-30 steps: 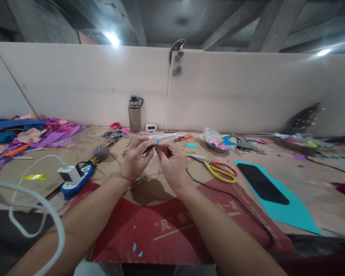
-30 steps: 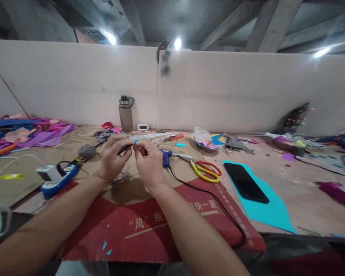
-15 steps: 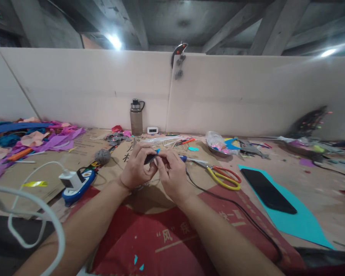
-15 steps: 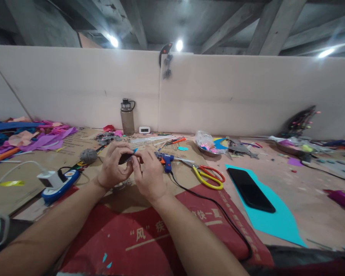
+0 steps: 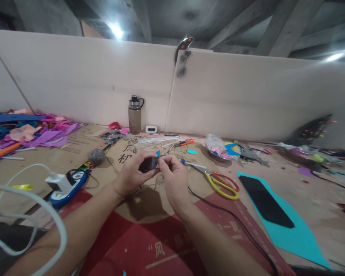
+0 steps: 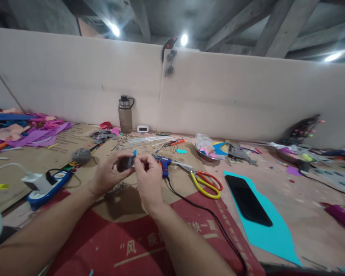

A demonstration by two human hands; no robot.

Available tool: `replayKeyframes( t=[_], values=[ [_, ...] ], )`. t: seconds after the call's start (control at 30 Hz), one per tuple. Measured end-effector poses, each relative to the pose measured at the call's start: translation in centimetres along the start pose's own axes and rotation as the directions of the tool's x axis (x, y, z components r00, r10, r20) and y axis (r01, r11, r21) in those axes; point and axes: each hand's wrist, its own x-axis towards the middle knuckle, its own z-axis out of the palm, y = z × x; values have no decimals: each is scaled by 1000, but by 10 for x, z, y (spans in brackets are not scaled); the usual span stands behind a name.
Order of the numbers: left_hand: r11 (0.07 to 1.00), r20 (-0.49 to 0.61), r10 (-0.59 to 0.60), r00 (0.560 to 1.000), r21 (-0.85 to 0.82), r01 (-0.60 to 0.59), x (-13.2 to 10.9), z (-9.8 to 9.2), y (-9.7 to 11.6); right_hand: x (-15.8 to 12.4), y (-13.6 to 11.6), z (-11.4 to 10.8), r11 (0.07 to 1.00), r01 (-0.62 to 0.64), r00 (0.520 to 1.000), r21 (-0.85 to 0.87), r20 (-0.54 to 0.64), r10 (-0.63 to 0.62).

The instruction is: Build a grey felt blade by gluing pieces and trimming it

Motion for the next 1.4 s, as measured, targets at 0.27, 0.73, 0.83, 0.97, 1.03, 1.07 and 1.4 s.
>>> replayKeyframes(
  t=[0.27,0.73,0.83,0.97,1.03,1.07,1.4],
  values=[
    [971,-51,-200,978,-146,191,-2,5,-5,-3,12,-4,934,277,961,-225,48,-273],
    [988,-19,-150,988,-36,149,7,-3,6,1,20,-7,863,388,920,-323,87,-381],
    [965,-12,-231,973,-128,228,5,2,5,1,19,-8,853,400,915,-335,90,-394],
    [858,47,-374,926,-361,365,5,7,7,1,18,-7,820,446,894,-359,136,-427],
    [780,67,-448,892,-459,426,6,9,11,2,18,-6,769,489,871,-410,179,-458],
    [735,76,-489,869,-500,457,7,10,13,2,18,-5,734,509,859,-449,206,-469],
    [338,147,-716,683,-782,523,10,18,10,-4,16,5,512,558,826,-654,374,-422]
  ],
)
